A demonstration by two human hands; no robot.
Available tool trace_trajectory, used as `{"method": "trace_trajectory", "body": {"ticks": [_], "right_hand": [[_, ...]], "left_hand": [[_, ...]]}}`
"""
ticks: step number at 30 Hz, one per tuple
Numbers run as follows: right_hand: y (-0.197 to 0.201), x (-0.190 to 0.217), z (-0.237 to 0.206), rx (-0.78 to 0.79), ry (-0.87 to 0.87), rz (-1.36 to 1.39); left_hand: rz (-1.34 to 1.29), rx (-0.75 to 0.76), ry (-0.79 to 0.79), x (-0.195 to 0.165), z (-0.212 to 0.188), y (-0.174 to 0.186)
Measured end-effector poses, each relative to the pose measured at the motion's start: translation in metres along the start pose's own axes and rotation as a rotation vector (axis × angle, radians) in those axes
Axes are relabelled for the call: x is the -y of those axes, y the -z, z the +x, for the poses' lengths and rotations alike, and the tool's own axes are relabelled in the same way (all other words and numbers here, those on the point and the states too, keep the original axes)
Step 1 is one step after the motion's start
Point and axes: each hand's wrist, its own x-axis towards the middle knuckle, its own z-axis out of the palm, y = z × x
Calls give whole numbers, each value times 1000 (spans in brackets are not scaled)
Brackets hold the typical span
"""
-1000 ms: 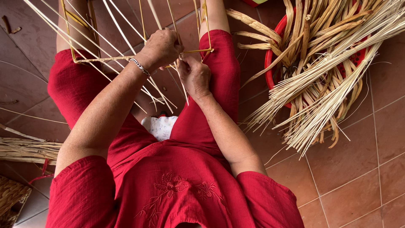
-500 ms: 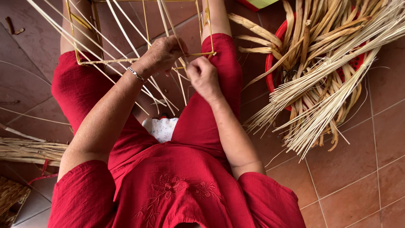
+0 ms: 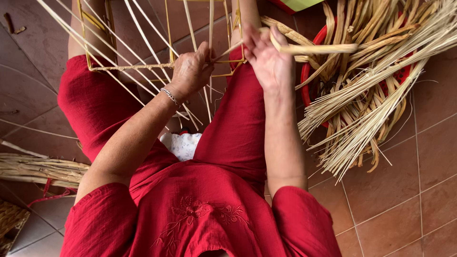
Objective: The person sits on the floor and weaves thin dried palm leaves into a yellow wire basket frame. They repeatedly pick leaves from a red basket, thread them through the frame, and tuck them in to build up the basket wall.
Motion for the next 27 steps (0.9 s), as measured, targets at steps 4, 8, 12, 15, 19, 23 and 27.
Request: {"method": "trace_trajectory", "body": {"ticks": [4,8,12,15,19,23,27], "right_hand": [[1,-8,55,-55,65,-215],[-10,-31,88,-144,132,-566],[-16,-20,72,-68,190,-885],[-14,-24,28,-37,341,-1314],[-20,-59,-34,-52,140,-1502],[-28,-79,-39,48,574,-1770],[-31,-75,-36,-94,61,-1958]], "left_hand": [[-55,-62,-18,-3,-7,1],[-35,-62,4,-6,-3,-1],[-29,36,156,-4,4,0],[-15,90,178,-2,14,-5],[-89,154,229,-2,18,-2],[-414,195,301,-4,20,9],[-333,184,286,-13,19,17]]}}
